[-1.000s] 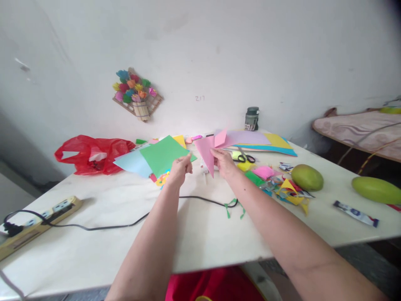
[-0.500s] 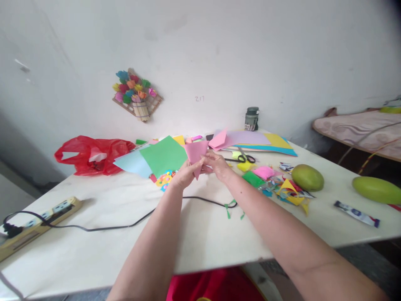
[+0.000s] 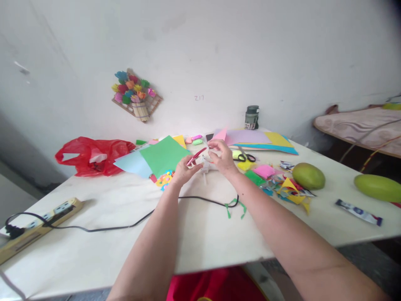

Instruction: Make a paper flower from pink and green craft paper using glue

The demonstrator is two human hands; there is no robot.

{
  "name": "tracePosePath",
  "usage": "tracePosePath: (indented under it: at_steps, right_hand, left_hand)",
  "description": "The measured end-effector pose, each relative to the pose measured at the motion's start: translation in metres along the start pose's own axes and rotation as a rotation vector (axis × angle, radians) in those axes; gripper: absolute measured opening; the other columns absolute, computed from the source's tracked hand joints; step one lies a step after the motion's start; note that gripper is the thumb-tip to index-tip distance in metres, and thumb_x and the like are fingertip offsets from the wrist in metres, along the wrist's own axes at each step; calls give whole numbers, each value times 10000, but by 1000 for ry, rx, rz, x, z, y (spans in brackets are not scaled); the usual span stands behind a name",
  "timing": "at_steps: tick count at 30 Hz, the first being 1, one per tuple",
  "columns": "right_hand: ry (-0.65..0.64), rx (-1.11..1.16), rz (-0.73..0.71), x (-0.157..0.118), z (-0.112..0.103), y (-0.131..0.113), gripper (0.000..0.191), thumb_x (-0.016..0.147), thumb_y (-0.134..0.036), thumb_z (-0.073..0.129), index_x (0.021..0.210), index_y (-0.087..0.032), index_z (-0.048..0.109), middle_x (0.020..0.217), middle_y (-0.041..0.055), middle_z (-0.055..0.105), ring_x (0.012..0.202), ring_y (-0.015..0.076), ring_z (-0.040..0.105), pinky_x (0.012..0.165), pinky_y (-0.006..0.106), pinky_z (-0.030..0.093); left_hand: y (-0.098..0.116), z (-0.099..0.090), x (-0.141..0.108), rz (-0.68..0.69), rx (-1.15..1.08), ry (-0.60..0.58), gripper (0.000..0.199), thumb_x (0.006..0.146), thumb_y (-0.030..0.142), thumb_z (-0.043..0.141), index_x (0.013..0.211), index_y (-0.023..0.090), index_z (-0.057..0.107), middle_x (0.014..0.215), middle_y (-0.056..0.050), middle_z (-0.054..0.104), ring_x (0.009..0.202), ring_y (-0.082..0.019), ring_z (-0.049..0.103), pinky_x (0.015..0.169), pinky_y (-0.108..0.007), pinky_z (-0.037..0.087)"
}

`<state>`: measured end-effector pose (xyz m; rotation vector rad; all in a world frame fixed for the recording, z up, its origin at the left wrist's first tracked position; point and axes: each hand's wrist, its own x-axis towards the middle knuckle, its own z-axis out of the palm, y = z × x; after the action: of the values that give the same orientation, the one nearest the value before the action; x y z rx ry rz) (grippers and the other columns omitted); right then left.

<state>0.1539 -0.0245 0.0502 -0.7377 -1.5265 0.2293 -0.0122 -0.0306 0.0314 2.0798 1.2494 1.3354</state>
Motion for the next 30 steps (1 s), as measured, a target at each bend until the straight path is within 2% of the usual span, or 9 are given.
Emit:
tracePosePath:
  at_steps: [2,5,10,20,30]
  right_hand:
    - [3,-128,-161,1,-2,-3,149,663,-170,525,799,-181,584,950,78,580,908,207,518,829,356,392]
    - [-62,-301,-269,-1,-3,-6,111,679,-168,520,765,-185,588,917,75,584,904,219,499,825,356,370]
    - [-158,-453,-306,-3,-2,-6,131,708,-175,511,812,-178,591,943,85,566,919,234,474,809,361,340]
    - [-188,-531,-346,-4,-3,-8,138,714,-178,520,830,-171,595,952,89,552,904,236,453,772,351,329]
    - [-251,-603,-431,-4,-5,-13,178,736,-199,547,887,-193,640,935,78,544,870,228,419,734,348,321]
  left_hand:
    - [0,-1,-1,1,52,16,341,650,454,640,864,190,611,702,3,542,642,-112,458,623,-244,385]
    - [-1,-2,-1,3,85,26,352,644,475,637,855,196,597,703,5,554,658,-122,478,638,-253,391]
    - [-6,-2,-1,42,120,19,337,660,459,630,875,204,591,734,-4,575,698,-138,503,661,-261,395]
    - [-7,-3,0,63,145,18,357,670,453,626,912,194,582,764,-19,586,734,-155,513,686,-275,399]
    - [1,-8,1,71,317,7,312,678,424,620,890,203,565,821,-31,597,801,-188,520,731,-303,388]
